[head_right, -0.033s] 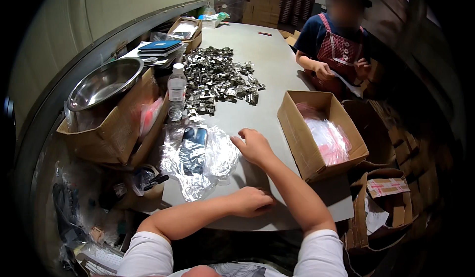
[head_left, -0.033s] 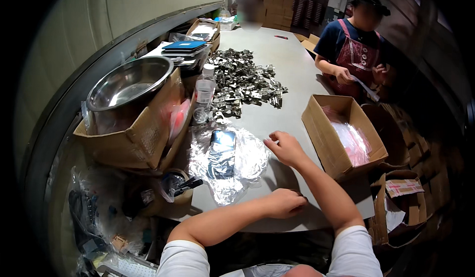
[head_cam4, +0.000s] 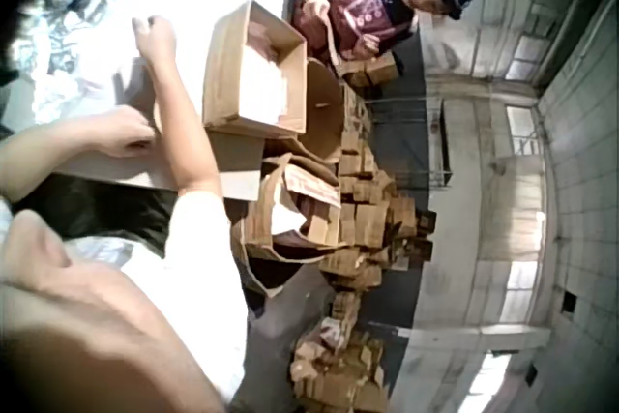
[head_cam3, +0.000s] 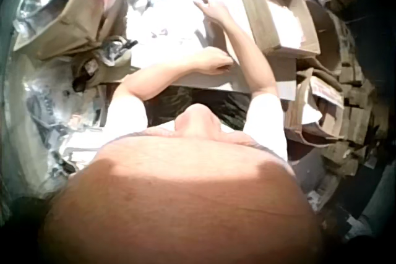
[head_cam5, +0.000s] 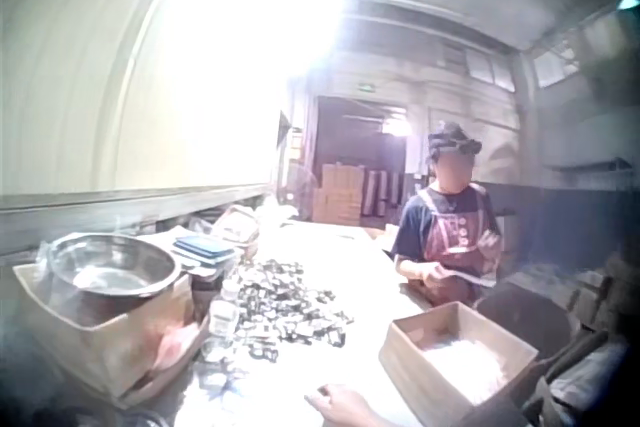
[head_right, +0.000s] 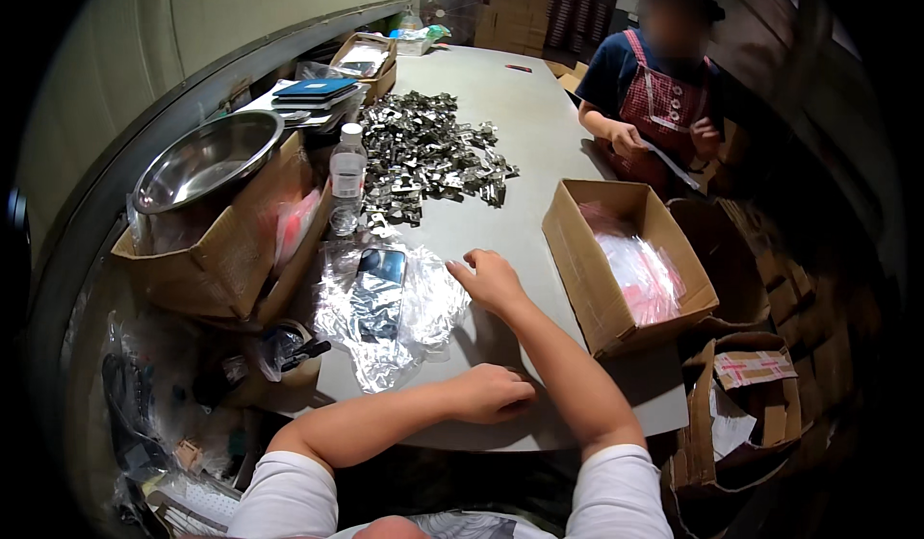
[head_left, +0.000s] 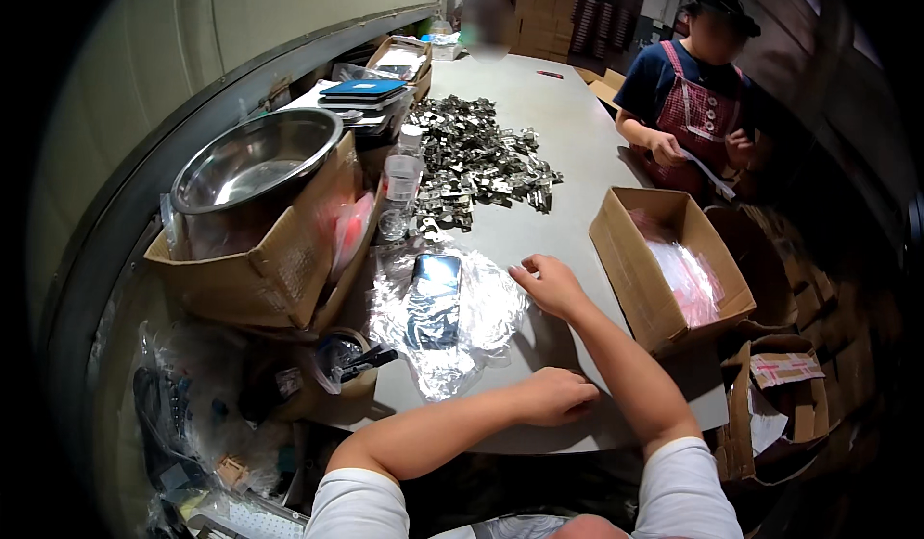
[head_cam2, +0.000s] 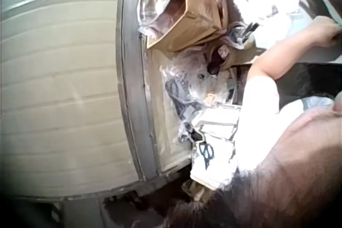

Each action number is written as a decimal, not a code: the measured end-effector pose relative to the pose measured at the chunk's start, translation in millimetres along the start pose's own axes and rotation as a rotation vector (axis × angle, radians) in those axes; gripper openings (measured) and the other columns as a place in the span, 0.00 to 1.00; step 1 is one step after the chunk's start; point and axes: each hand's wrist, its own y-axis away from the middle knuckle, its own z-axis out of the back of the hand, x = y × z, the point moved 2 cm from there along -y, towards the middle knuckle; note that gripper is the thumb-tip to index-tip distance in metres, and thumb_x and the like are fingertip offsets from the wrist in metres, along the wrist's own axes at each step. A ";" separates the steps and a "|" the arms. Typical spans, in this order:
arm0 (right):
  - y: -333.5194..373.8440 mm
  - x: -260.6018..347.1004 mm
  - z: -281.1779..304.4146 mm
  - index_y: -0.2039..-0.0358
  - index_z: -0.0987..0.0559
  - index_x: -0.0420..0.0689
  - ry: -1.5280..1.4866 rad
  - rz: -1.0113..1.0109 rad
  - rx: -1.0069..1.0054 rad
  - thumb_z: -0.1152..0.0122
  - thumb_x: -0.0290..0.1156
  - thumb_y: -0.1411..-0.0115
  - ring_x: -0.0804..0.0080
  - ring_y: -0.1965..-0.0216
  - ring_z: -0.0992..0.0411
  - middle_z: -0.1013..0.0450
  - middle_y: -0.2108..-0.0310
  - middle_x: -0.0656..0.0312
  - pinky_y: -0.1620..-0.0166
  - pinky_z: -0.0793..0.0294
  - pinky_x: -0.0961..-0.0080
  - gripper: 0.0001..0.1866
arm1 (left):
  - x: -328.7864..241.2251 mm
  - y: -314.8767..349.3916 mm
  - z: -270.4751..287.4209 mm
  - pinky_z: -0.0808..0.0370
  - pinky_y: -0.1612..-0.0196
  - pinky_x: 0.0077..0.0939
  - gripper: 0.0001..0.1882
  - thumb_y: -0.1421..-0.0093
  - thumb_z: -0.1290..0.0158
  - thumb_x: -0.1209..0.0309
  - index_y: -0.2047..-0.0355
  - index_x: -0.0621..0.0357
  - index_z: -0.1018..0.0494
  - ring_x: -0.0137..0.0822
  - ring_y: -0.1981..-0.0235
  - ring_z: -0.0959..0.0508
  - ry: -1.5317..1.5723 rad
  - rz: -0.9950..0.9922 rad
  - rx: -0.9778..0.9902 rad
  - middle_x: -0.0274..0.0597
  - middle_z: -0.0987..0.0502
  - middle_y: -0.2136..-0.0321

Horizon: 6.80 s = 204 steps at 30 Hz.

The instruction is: The person picks up metal hinges from a table and places them into plastic bags by hand.

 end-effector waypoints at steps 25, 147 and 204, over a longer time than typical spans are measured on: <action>58.1 -38.8 70.8 0.68 0.21 0.46 0.046 0.133 -0.362 0.53 0.20 0.49 0.55 0.61 0.26 0.25 0.65 0.54 0.57 0.27 0.64 0.12 | 39.5 1.3 61.7 0.30 0.56 0.35 0.37 0.42 0.53 0.39 0.43 0.52 0.40 0.37 0.55 0.30 1.223 0.519 -0.820 0.41 0.35 0.51; 64.4 42.2 149.6 0.75 0.26 0.41 -0.568 -0.374 0.052 0.34 0.34 0.44 0.83 0.79 0.30 0.27 0.79 0.63 0.77 0.32 0.88 0.12 | 40.7 0.3 52.1 0.27 0.68 0.17 0.15 0.48 0.46 0.80 0.57 0.67 0.24 0.23 0.72 0.25 1.051 0.693 -0.344 0.37 0.22 0.69; 35.6 97.7 140.3 0.67 0.18 0.46 0.838 -0.144 0.501 0.31 0.42 0.57 0.62 0.51 0.33 0.25 0.59 0.63 0.49 0.40 0.61 0.18 | -3.3 -37.9 136.9 0.25 0.58 0.27 0.32 0.55 0.44 0.80 0.46 0.72 0.33 0.40 0.52 0.24 0.329 0.226 -0.712 0.54 0.30 0.46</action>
